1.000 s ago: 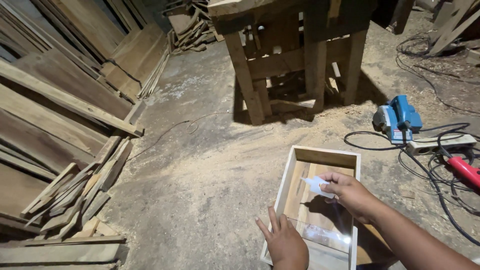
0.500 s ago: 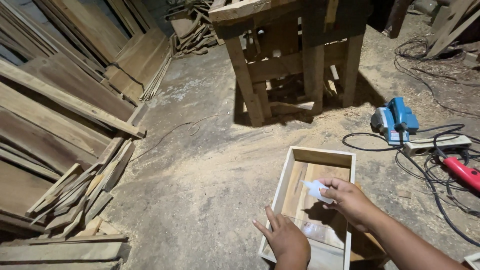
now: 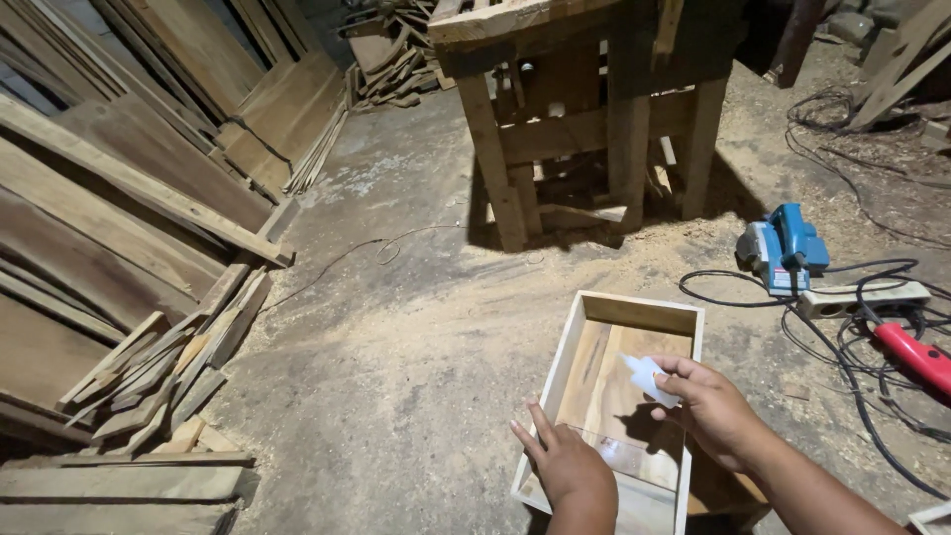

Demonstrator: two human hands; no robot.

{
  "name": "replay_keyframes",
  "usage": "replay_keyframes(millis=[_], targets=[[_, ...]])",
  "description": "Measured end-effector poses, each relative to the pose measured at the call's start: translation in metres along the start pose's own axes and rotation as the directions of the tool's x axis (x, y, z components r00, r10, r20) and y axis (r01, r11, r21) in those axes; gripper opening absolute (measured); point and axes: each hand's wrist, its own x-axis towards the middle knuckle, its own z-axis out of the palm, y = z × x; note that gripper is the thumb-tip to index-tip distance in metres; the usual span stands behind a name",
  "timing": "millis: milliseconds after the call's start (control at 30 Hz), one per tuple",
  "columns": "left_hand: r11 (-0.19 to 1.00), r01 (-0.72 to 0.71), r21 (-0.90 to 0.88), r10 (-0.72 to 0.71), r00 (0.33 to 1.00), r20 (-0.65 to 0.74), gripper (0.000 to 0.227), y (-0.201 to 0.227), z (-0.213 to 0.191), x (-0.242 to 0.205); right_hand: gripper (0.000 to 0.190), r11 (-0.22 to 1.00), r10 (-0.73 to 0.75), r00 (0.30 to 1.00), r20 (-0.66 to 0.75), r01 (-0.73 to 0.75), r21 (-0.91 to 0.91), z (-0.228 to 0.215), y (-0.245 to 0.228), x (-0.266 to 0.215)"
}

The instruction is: The person applies glue from a bottle to the interior joints of a wooden box and presses a clear plastic sheet into place. They then apply more glue along the edges of the plastic and the wooden surfaces, smoothing it with their fingers.

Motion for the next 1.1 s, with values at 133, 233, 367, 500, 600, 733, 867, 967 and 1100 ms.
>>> replay_keyframes(millis=[133,233,367,500,600,733,867,967,1100], targets=[[0.997,-0.02,0.08,0.02,1.0,0.004,0.057,0.0,-0.003,-0.006,0.037,1.0,0.016,0.999,-0.034,-0.016,0.004,-0.005,0.002,-0.003],[0.995,-0.033,0.096,0.027,0.997,0.067,0.06,0.005,-0.008,-0.009,0.037,1.0,0.011,1.0,-0.029,-0.011,0.007,-0.006,0.0,-0.006],[0.979,-0.028,0.204,0.001,0.992,0.13,0.054,0.014,-0.008,-0.004,0.037,1.0,-0.006,1.0,-0.013,0.006,0.027,-0.012,0.007,-0.006],[0.937,-0.189,0.292,0.109,0.957,0.27,0.052,0.011,-0.035,-0.023,0.037,1.0,0.018,0.999,-0.031,-0.018,0.016,-0.012,0.008,-0.008],[0.943,-0.131,0.307,0.081,0.982,0.171,0.052,0.012,-0.017,-0.01,0.036,0.999,-0.008,1.0,0.009,0.008,0.051,-0.014,0.011,-0.006],[0.977,-0.094,0.191,0.079,0.993,0.082,0.052,0.006,-0.011,-0.01,0.036,0.999,-0.032,0.999,0.017,0.031,0.044,-0.011,0.012,-0.009],[0.948,-0.115,0.298,0.088,0.991,0.104,0.052,0.01,-0.019,-0.025,0.037,1.0,-0.031,0.999,-0.02,0.031,-0.001,-0.014,0.016,-0.008],[0.954,-0.09,0.286,0.074,0.995,0.063,0.053,0.016,-0.008,-0.017,0.036,0.999,-0.044,0.999,-0.009,0.044,0.02,-0.017,0.019,-0.008],[0.977,-0.084,0.195,0.071,0.995,0.074,0.052,0.008,-0.014,-0.015,0.036,0.996,-0.078,0.997,0.018,0.077,0.045,-0.014,0.022,-0.003]])
